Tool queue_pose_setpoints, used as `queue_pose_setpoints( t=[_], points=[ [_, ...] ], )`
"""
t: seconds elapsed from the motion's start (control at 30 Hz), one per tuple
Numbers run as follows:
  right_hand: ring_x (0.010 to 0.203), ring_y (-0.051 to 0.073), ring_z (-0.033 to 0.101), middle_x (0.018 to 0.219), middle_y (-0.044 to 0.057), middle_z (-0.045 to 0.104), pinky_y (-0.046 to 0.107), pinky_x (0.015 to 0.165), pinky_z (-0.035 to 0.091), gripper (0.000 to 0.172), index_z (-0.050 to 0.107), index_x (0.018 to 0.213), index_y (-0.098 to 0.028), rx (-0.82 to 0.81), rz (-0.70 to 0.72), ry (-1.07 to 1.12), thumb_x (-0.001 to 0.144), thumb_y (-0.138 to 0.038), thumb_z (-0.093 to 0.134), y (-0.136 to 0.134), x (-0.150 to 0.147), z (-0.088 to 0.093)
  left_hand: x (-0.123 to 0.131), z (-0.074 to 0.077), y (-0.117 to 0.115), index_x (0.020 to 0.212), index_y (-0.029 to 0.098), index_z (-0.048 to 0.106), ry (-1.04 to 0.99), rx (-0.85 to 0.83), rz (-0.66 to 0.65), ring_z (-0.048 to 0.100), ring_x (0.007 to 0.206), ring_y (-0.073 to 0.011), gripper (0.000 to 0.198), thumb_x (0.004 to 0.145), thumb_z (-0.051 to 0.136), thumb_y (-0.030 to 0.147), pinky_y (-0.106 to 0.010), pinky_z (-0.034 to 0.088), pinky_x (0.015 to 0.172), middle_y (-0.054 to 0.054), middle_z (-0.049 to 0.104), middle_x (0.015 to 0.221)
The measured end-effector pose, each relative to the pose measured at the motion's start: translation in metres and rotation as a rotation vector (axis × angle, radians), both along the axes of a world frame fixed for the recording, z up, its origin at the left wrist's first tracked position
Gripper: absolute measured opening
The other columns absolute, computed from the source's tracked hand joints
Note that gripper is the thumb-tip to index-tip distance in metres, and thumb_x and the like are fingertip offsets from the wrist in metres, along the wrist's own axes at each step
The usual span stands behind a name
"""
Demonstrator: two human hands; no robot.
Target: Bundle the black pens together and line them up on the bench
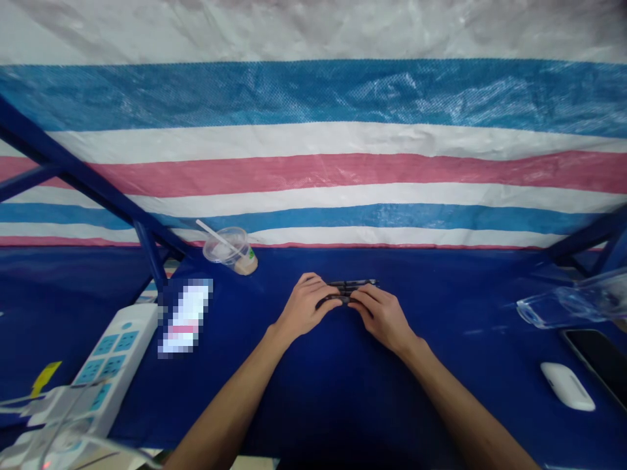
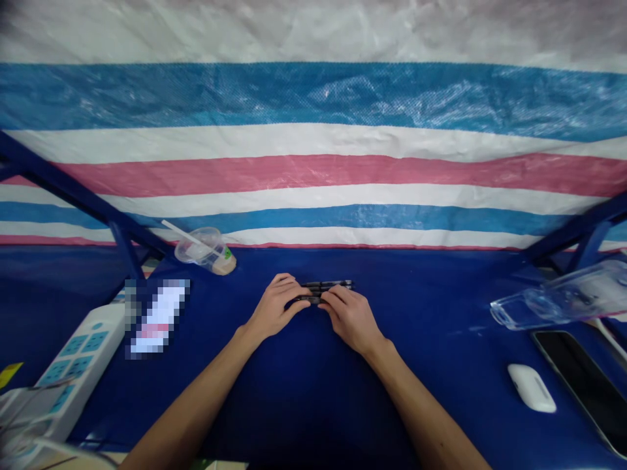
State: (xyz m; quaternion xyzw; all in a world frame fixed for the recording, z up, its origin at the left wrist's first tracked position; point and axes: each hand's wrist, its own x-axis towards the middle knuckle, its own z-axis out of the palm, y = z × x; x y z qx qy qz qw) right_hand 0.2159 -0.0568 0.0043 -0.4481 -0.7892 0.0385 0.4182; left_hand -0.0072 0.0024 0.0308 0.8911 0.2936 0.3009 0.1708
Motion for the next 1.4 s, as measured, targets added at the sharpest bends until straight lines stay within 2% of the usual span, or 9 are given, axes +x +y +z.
queue_pose_setpoints(
  t=[0.1,0.23,0.37,0.53,0.77,0.9,1.07,1.2,1.4],
  points=[
    [0.090,0.022,0.072,0.103,0.009,0.074,0.036,0.084,0.061,0.016,0.071,0.110,-0.021,-0.008,-0.021,0.011,0.102,-0.022,0.057,0.0017,0.0033,-0.0010,0.0011,-0.0001,-0.0008,0.118,0.023,0.066,-0.031,0.012,0.036,0.067,0.093,-0.0210,0.028,0.097,0.067,0.042,-0.043,0.048,0.097,-0.005,0.074,0.099],
    [0.096,0.023,0.072,0.107,0.009,0.074,0.040,0.090,0.061,0.017,0.071,0.112,-0.022,0.000,-0.040,0.011,0.101,-0.021,0.058,0.0034,0.0063,-0.0037,0.0016,-0.0020,-0.0007,0.107,0.022,0.068,-0.047,0.035,0.012,0.065,0.102,-0.0204,0.013,0.102,0.060,0.030,-0.040,0.048,0.095,-0.006,0.072,0.106],
    [0.095,0.023,0.072,0.106,0.009,0.075,0.040,0.091,0.060,0.018,0.072,0.113,-0.022,0.010,-0.027,0.006,0.102,-0.022,0.057,0.0036,0.0063,-0.0047,0.0001,-0.0018,0.0003,0.099,0.022,0.070,-0.022,0.044,0.016,0.063,0.102,-0.0205,0.016,0.103,0.057,0.029,-0.040,0.047,0.094,-0.005,0.072,0.105],
    [0.094,0.023,0.071,0.106,0.009,0.074,0.039,0.086,0.060,0.018,0.072,0.112,-0.022,0.016,-0.041,-0.008,0.101,-0.021,0.058,0.0035,0.0068,-0.0034,-0.0012,-0.0016,0.0015,0.113,0.021,0.065,-0.016,-0.003,0.081,0.063,0.103,-0.0214,0.024,0.098,0.067,0.039,-0.040,0.048,0.094,-0.006,0.071,0.111],
    [0.092,0.023,0.070,0.103,0.009,0.073,0.039,0.085,0.058,0.016,0.070,0.110,-0.022,0.010,-0.038,-0.023,0.102,-0.021,0.056,0.0034,0.0063,-0.0006,-0.0018,-0.0015,0.0026,0.101,0.023,0.070,0.007,0.040,0.019,0.062,0.105,-0.0209,0.016,0.104,0.056,0.031,-0.040,0.046,0.095,-0.004,0.073,0.106],
    [0.092,0.023,0.070,0.104,0.009,0.073,0.039,0.085,0.058,0.015,0.070,0.109,-0.022,0.012,-0.036,-0.015,0.102,-0.021,0.057,0.0030,0.0051,-0.0002,-0.0019,-0.0001,0.0017,0.116,0.023,0.068,-0.006,0.014,0.036,0.062,0.109,-0.0220,0.025,0.097,0.068,0.040,-0.042,0.045,0.100,-0.005,0.071,0.114],
    [0.094,0.023,0.070,0.104,0.008,0.073,0.039,0.087,0.058,0.014,0.070,0.109,-0.022,0.004,-0.021,-0.023,0.102,-0.021,0.057,0.0028,0.0042,-0.0007,-0.0017,0.0006,0.0011,0.100,0.023,0.072,0.032,0.015,0.001,0.061,0.108,-0.0215,0.017,0.103,0.057,0.032,-0.041,0.045,0.098,-0.005,0.071,0.112],
    [0.094,0.022,0.070,0.104,0.009,0.074,0.039,0.088,0.058,0.015,0.070,0.109,-0.021,-0.005,-0.021,-0.010,0.102,-0.021,0.057,0.0026,0.0041,0.0001,-0.0015,0.0016,0.0005,0.114,0.023,0.068,0.036,-0.016,0.020,0.061,0.111,-0.0236,0.022,0.098,0.065,0.038,-0.042,0.047,0.099,-0.007,0.070,0.116],
    [0.093,0.022,0.071,0.104,0.009,0.074,0.038,0.085,0.058,0.016,0.071,0.109,-0.021,0.006,-0.022,-0.031,0.102,-0.022,0.057,0.0033,0.0044,-0.0018,-0.0008,0.0015,0.0009,0.109,0.023,0.071,0.058,-0.007,-0.010,0.059,0.112,-0.0230,0.018,0.103,0.058,0.034,-0.043,0.046,0.100,-0.006,0.071,0.116]
  ],
)
